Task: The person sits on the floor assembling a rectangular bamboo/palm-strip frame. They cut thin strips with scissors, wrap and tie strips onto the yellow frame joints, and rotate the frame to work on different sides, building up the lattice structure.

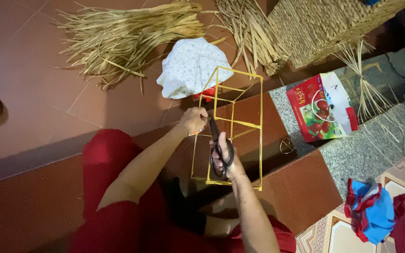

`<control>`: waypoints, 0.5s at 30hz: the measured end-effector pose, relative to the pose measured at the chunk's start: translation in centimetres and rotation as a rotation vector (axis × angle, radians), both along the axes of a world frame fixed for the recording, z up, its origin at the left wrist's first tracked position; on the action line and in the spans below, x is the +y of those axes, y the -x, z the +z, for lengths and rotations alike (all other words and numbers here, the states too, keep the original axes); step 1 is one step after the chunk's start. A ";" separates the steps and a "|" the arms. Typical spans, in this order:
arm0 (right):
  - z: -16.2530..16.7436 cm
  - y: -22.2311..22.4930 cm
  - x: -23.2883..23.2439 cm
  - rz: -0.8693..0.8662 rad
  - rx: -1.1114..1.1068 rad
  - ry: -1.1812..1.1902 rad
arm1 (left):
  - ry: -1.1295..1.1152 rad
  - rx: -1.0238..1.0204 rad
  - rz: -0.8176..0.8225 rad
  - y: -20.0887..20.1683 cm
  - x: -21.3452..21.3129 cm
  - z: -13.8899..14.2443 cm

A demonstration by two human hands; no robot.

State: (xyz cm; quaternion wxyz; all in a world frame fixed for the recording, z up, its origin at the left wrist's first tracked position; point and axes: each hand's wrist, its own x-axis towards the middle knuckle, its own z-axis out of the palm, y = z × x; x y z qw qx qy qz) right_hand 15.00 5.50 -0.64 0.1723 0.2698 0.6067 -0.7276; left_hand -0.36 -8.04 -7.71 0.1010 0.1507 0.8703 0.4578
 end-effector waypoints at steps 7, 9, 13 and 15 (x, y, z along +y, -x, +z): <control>0.4 -1.7 -0.7 0.015 0.079 -0.195 | -0.025 0.013 -0.089 1.1 -1.5 1.7; 0.7 -3.2 0.3 -0.071 0.150 -0.108 | 0.024 0.065 -0.168 1.3 -2.1 3.4; 0.1 -5.2 5.2 -0.375 0.396 0.069 | -0.062 -0.188 -0.360 0.7 -2.9 7.4; -1.1 -6.7 8.8 -0.545 0.407 -0.070 | -0.311 -0.010 -0.433 0.3 -3.6 9.3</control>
